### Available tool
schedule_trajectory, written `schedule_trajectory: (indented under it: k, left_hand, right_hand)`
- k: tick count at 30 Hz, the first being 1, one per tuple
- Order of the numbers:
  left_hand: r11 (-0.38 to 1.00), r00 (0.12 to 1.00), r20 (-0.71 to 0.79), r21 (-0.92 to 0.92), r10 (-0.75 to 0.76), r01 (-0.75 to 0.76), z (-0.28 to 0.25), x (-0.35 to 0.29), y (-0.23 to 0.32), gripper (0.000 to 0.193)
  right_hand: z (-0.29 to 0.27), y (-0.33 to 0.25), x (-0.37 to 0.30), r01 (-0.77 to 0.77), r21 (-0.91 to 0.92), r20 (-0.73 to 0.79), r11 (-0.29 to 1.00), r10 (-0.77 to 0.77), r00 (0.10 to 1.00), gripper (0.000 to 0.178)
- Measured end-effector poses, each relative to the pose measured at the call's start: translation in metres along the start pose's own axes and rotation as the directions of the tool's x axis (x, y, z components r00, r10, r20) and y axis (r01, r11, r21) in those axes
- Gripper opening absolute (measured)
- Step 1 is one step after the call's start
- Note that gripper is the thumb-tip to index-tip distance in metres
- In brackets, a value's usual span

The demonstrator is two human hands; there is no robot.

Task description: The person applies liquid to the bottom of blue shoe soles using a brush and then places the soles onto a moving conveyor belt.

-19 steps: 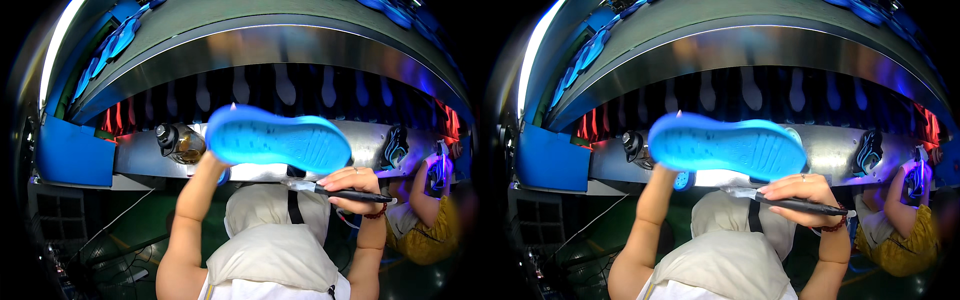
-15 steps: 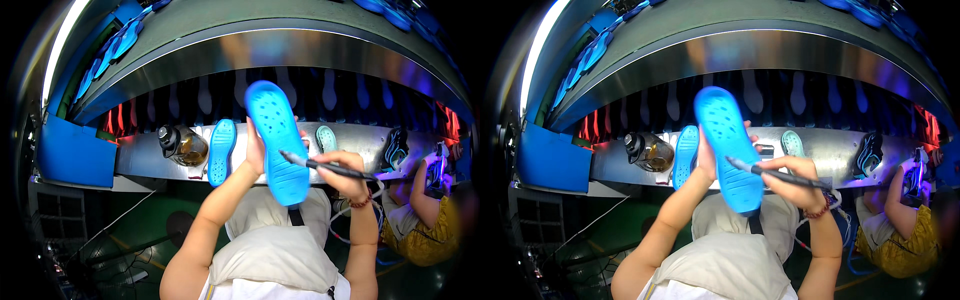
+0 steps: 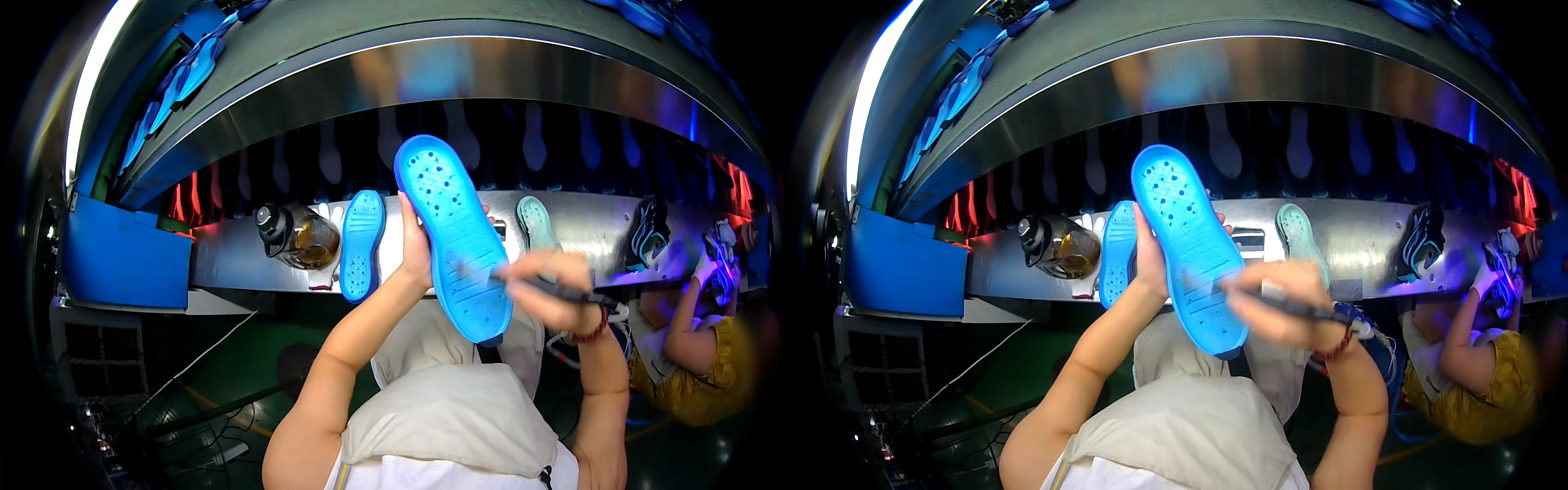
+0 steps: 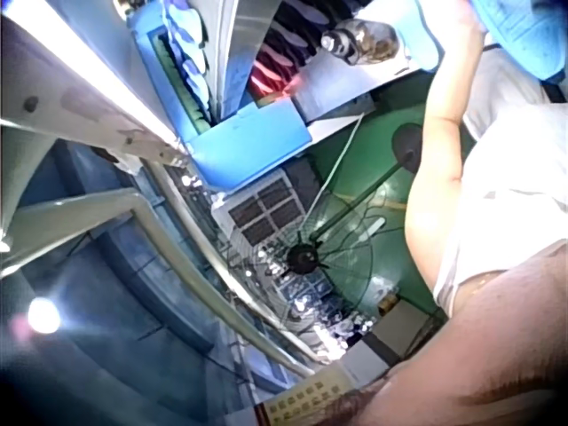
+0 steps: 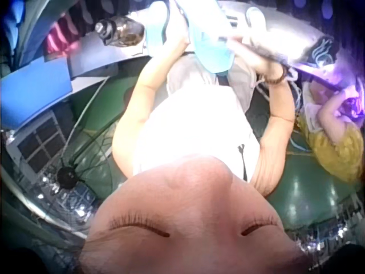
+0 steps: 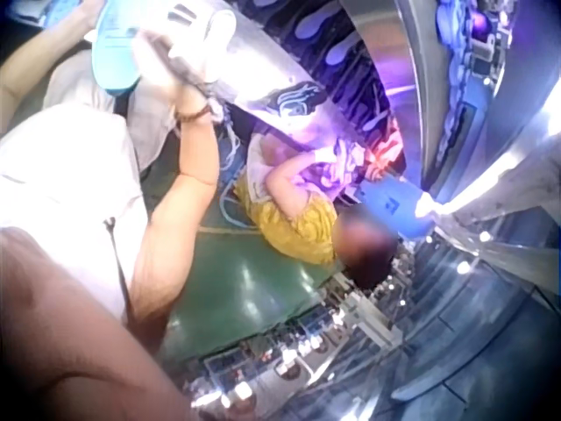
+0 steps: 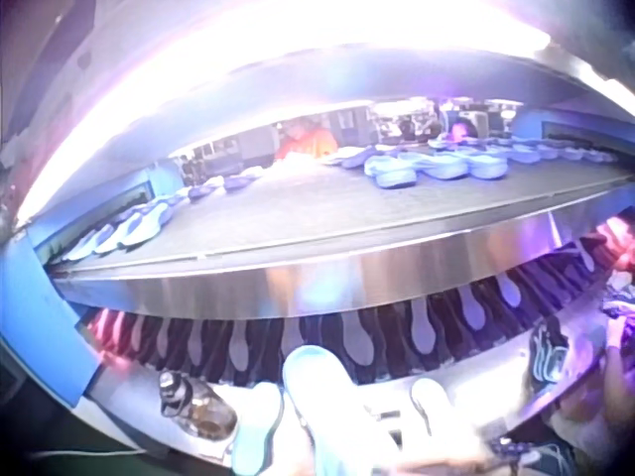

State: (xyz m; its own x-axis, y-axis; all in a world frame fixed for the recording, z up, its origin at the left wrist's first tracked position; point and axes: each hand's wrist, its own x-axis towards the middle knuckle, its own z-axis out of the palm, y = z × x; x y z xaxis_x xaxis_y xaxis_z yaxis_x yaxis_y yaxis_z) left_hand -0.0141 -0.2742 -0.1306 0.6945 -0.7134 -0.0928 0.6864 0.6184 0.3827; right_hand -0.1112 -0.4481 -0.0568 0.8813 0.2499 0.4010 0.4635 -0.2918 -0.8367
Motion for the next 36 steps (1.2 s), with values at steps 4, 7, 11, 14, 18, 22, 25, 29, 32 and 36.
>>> schedule_trajectory:
  k: [4,7,11,14,18,22,25,29,32,36]
  left_hand:
    - [0.999,0.997,0.081,-0.049,0.021,-0.017,0.019,0.005,-0.003,0.089]
    - [0.992,0.982,0.144,-0.056,0.119,-0.112,0.016,0.007,0.011,0.088]
    - [0.977,0.982,-0.007,0.105,0.186,-0.184,0.024,0.012,0.025,0.089]
    - [0.969,0.976,0.122,0.152,0.178,-0.196,0.025,0.011,0.037,0.090]
    - [0.946,0.973,0.046,0.225,0.227,-0.232,0.041,0.013,0.041,0.093]
    - [0.935,0.951,0.187,0.214,0.245,-0.283,0.042,0.020,0.050,0.095]
    - [0.945,0.947,0.226,0.186,0.227,-0.271,0.056,0.020,0.059,0.096]
    - [0.967,0.935,0.270,0.043,0.230,-0.251,0.073,0.020,0.065,0.077]
    - [0.949,0.949,0.113,0.087,0.294,-0.304,0.080,0.002,0.032,0.056]
    - [0.958,0.936,0.240,0.067,0.257,-0.280,0.062,-0.007,0.012,0.057]
  right_hand:
    - [0.015,0.005,0.010,0.082,-0.045,-0.096,0.996,-0.086,0.992,0.017]
    - [0.008,-0.006,-0.001,0.011,0.153,0.184,0.988,-0.039,0.982,0.020]
    - [0.000,0.018,-0.005,-0.080,0.090,-0.037,0.993,0.083,0.996,0.023]
    - [0.000,0.000,-0.009,-0.001,0.155,0.200,0.988,-0.030,0.979,0.024]
    - [-0.010,0.011,-0.019,-0.238,0.408,-0.092,0.881,0.299,0.950,0.023]
    - [-0.001,0.012,-0.017,0.005,0.143,0.102,0.990,-0.020,0.995,0.025]
    - [-0.012,0.024,-0.015,-0.007,0.443,0.015,0.896,0.000,1.000,0.023]
    - [-0.002,0.028,-0.007,0.033,0.611,-0.184,0.791,0.101,0.978,0.019]
    - [0.011,0.017,-0.001,0.036,0.824,-0.246,0.565,0.300,0.921,0.019]
    - [0.027,0.011,-0.001,-0.012,0.738,-0.251,0.675,0.292,0.923,0.020]
